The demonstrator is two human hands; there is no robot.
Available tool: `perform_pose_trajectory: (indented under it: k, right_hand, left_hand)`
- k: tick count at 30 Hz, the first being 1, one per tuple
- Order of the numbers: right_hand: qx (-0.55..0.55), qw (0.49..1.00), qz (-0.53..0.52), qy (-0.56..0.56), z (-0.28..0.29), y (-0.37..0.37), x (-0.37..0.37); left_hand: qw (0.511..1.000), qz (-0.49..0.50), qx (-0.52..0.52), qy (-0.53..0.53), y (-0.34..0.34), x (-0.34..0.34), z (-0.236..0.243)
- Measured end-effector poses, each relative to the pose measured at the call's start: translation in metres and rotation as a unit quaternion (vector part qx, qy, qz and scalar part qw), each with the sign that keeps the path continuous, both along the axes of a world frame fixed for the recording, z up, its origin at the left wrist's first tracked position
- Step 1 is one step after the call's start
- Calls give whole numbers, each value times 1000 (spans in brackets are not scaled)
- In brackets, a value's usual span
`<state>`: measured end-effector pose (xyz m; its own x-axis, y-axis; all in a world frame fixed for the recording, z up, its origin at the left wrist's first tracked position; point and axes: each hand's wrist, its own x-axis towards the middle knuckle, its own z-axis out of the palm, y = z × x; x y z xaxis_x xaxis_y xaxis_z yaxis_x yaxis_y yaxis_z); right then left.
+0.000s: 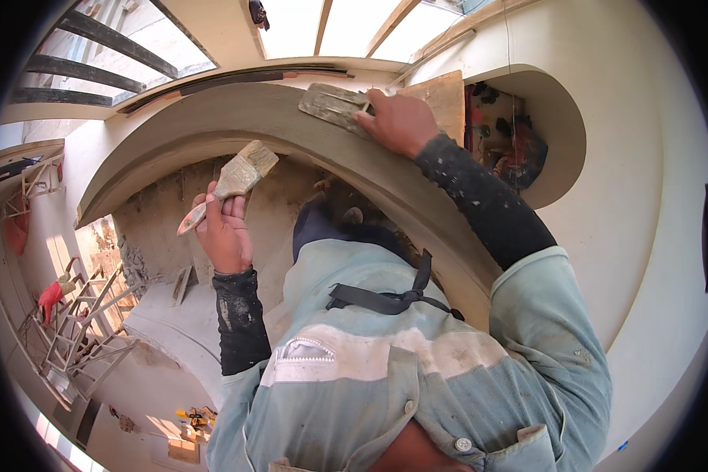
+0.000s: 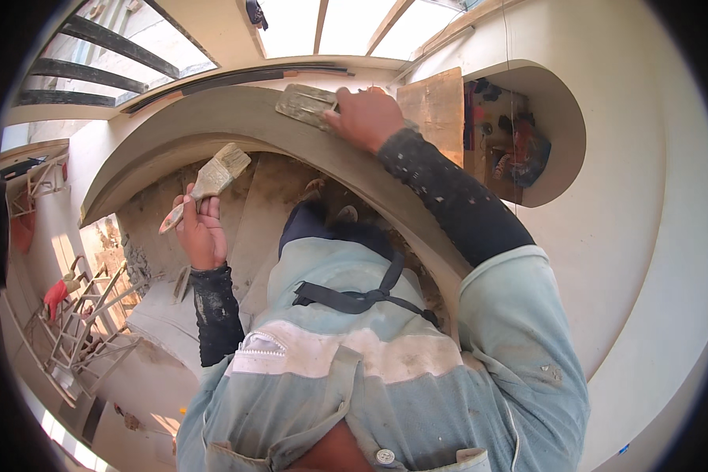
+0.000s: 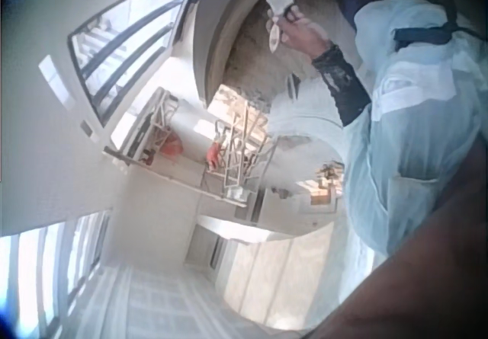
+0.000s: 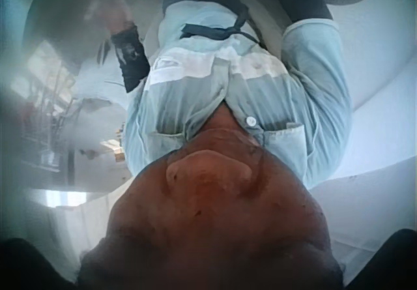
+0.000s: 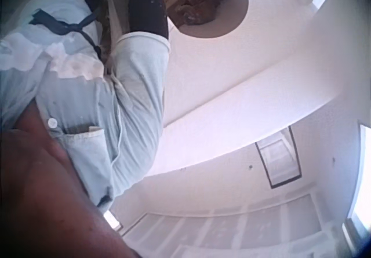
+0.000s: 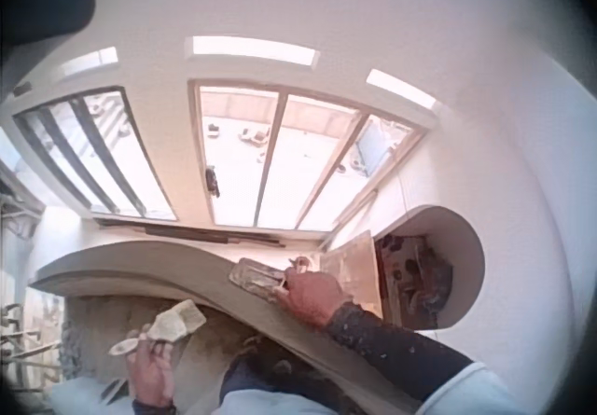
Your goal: The person applies plaster to the curved edge of a concrete spiral staircase using a trowel and a brush. They smooth the material along the banister edge, periodically dipping the brush into a bucket of water to refine the surface.
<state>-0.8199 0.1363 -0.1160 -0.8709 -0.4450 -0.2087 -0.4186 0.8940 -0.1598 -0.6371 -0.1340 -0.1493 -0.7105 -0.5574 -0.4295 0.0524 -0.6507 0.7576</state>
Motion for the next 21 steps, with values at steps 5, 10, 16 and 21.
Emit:
perform_pose_trajectory:
  k: [5,10,16,21]
  right_hand:
    - [76,994,-85,-2,118,125,109]
    - [128,958,-252,-35,203,213,224]
    - [-101,939,-327,-17,213,295,228]
    - [-199,828,-396,-343,167,283,130]
  left_hand:
    - [1000,-8,-2,3,-5,4,-5]
    - [1000,-12,13,1,-6,3,-17]
    - [1000,19,5,14,-8,1,-29]
    - [999,50,-16,-2,-16,2,-44]
